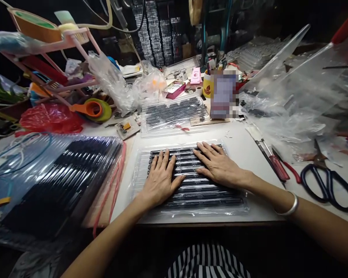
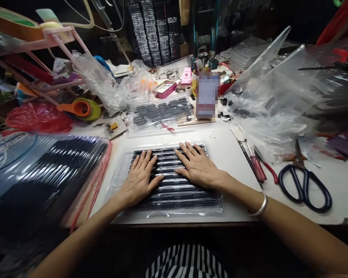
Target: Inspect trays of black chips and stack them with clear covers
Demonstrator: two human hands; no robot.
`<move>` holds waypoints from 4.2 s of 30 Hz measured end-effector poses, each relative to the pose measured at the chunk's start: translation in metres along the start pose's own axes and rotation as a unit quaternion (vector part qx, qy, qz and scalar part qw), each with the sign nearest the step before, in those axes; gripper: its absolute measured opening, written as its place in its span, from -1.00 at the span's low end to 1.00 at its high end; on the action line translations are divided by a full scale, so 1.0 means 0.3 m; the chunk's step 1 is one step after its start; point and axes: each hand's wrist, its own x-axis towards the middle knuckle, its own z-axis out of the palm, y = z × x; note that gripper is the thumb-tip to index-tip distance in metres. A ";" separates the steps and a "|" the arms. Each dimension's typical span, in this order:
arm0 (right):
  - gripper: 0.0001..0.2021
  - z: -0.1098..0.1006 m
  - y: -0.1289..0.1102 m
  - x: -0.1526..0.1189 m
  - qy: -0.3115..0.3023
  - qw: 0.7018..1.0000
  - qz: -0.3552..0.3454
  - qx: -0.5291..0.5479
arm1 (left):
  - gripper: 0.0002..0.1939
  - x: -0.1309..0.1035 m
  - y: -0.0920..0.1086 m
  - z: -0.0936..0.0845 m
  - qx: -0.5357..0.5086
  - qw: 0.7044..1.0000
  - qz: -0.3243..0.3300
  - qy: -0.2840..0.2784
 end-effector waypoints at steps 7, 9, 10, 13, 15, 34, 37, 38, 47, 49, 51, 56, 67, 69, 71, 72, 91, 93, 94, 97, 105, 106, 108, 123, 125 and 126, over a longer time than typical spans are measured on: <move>-0.28 -0.021 -0.025 -0.025 -0.027 1.000 -0.009 0.007 | -0.30 -0.003 0.011 -0.004 -0.004 0.999 -0.027 -0.021; -0.27 -0.021 -0.071 -0.049 -0.019 0.999 -0.031 0.005 | -0.30 -0.005 0.015 -0.008 0.002 0.999 -0.032 -0.021; -0.26 -0.019 -0.098 -0.061 -0.009 0.999 -0.046 0.004 | -0.30 -0.006 0.017 -0.007 0.004 0.999 -0.032 -0.020; -0.26 -0.004 -0.169 -0.085 0.021 0.997 -0.076 0.003 | -0.30 -0.001 0.021 -0.002 -0.002 1.000 -0.026 -0.016; -0.25 0.005 -0.191 -0.088 0.023 0.997 -0.078 -0.001 | -0.30 0.004 0.012 0.001 -0.023 0.999 -0.026 -0.022; -0.35 0.032 -0.046 -0.258 0.169 0.884 0.352 0.258 | -0.50 -0.413 -0.178 -0.006 -0.275 0.934 -0.213 0.077; -0.33 -0.005 -0.069 -0.239 0.164 0.835 0.378 0.364 | -0.50 -0.400 -0.164 0.003 -0.226 0.949 -0.209 0.071; -0.34 -0.017 -0.074 -0.237 0.168 0.814 0.382 0.403 | -0.50 -0.399 -0.162 0.003 -0.217 0.951 -0.208 0.069; -0.55 -0.124 -0.099 -0.232 0.241 0.700 0.330 0.585 | -0.51 -0.396 -0.155 -0.021 -0.259 0.935 -0.232 0.067; -0.49 -0.139 -0.105 -0.232 0.253 0.678 0.285 0.628 | -0.52 -0.391 -0.162 -0.038 -0.314 0.910 -0.251 0.100; -0.45 -0.148 -0.108 -0.229 0.269 0.668 0.247 0.648 | -0.52 -0.384 -0.170 -0.066 -0.390 0.861 -0.283 0.162; -0.49 -0.181 -0.082 -0.177 0.360 0.639 0.169 0.658 | -0.44 -0.331 -0.172 -0.190 -0.655 0.679 -0.271 0.192; -0.74 -0.307 0.022 -0.132 0.215 0.656 0.147 0.708 | -0.91 -0.147 -0.186 -0.314 -0.724 0.618 -0.156 0.263; -0.77 -0.317 0.031 -0.139 0.241 0.672 0.152 0.683 | -0.92 -0.136 -0.181 -0.311 -0.724 0.624 -0.132 0.264; -0.76 -0.329 0.043 -0.142 0.258 0.687 0.157 0.661 | -0.92 -0.127 -0.175 -0.311 -0.721 0.628 -0.108 0.271; -0.75 -0.335 0.048 -0.144 0.260 0.693 0.155 0.654 | -0.92 -0.123 -0.172 -0.313 -0.719 0.631 -0.102 0.275; -0.82 -0.276 -0.196 -0.003 0.293 0.568 0.060 0.767 | -0.61 0.114 0.160 -0.302 -0.776 0.630 -0.035 0.014; -0.82 -0.285 -0.193 -0.008 0.284 0.576 0.056 0.764 | -0.71 0.129 0.185 -0.309 -0.767 0.640 -0.032 0.025; -0.82 -0.295 -0.177 -0.017 0.276 0.586 0.061 0.759 | -0.73 0.132 0.185 -0.318 -0.757 0.652 -0.032 0.022; -0.85 -0.335 -0.089 -0.066 0.281 0.612 0.075 0.736 | -0.75 0.131 0.146 -0.354 -0.716 0.697 -0.043 0.005; -0.85 -0.370 0.008 -0.130 0.386 0.673 0.076 0.626 | -0.85 0.156 0.017 -0.407 -0.735 0.651 -0.054 0.182; -0.84 -0.356 -0.016 -0.116 0.366 0.683 0.069 0.628 | -0.82 0.163 0.026 -0.401 -0.747 0.637 -0.039 0.184; -0.82 -0.320 -0.073 -0.079 0.331 0.686 0.059 0.646 | -0.77 0.172 0.066 -0.379 -0.765 0.626 -0.010 0.152; -0.91 -0.406 0.030 -0.177 0.399 0.643 0.191 0.625 | -0.79 0.011 -0.072 -0.325 -0.667 0.731 -0.103 0.105; -0.95 -0.399 0.034 -0.197 0.363 0.650 0.209 0.634 | -0.77 -0.034 -0.124 -0.308 -0.659 0.731 -0.128 0.120; -0.97 -0.389 0.031 -0.203 0.334 0.652 0.221 0.644 | -0.77 -0.054 -0.144 -0.301 -0.655 0.732 -0.139 0.129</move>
